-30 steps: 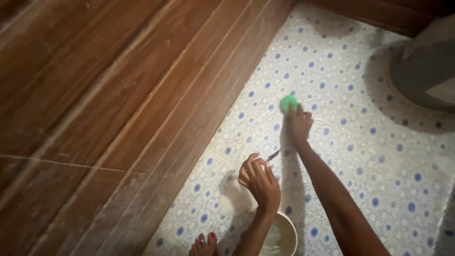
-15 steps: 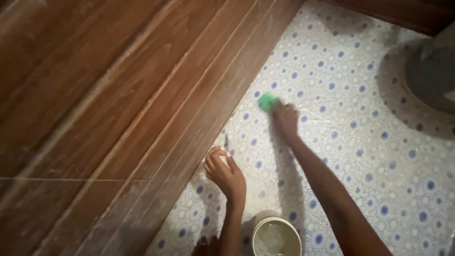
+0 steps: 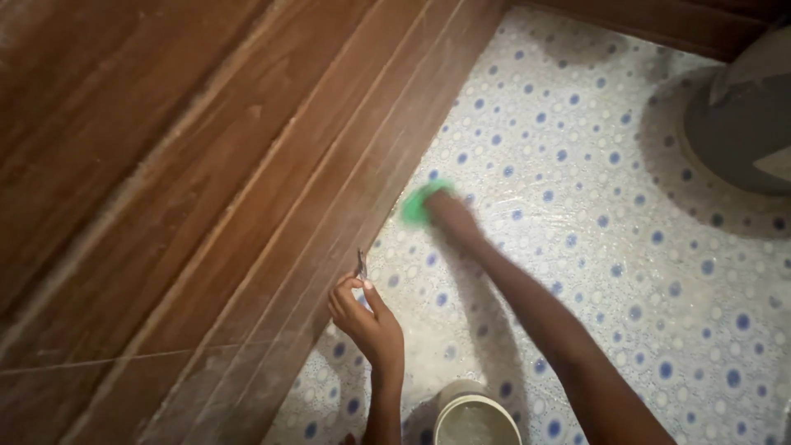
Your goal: The person cleans the tiled floor by scrubbing it with a sponge, tearing open a sachet, and scrubbing the surface with water.
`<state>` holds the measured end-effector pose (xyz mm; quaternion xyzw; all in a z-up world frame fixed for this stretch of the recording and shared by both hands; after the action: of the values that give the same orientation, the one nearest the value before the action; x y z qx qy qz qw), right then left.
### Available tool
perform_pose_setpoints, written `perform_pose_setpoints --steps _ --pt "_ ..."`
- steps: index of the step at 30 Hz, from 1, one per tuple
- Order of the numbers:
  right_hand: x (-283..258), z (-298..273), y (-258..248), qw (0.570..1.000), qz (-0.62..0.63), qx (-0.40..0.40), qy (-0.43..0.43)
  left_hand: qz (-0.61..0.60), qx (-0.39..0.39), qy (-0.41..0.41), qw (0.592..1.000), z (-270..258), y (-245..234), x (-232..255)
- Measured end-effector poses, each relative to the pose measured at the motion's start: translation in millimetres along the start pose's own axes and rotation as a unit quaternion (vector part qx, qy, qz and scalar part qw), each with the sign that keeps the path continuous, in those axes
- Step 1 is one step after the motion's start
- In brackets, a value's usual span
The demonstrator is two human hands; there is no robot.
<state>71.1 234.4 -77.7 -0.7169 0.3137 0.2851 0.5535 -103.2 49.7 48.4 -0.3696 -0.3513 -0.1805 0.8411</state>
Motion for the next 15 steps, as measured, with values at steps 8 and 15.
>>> perform_pose_setpoints --steps 8,15 --pt "-20.8 -55.5 72.7 0.968 0.204 -0.143 -0.018 0.005 -0.005 -0.015 1.000 0.8 7.9 -2.5" --pt "-3.0 -21.2 64.7 0.938 -0.093 0.006 -0.334 -0.018 -0.006 0.017 1.000 5.5 16.2 16.6"
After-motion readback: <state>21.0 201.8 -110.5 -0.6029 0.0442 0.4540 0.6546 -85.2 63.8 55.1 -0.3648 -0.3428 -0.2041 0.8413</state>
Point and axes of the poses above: each hand's wrist, its own z-axis towards the middle knuckle, its own y-axis out of the palm, x = y × z, the point moved 1 cm from there along z, towards the middle knuckle, and after that the axes turned 1 degree about y, right-handed, at the moved point
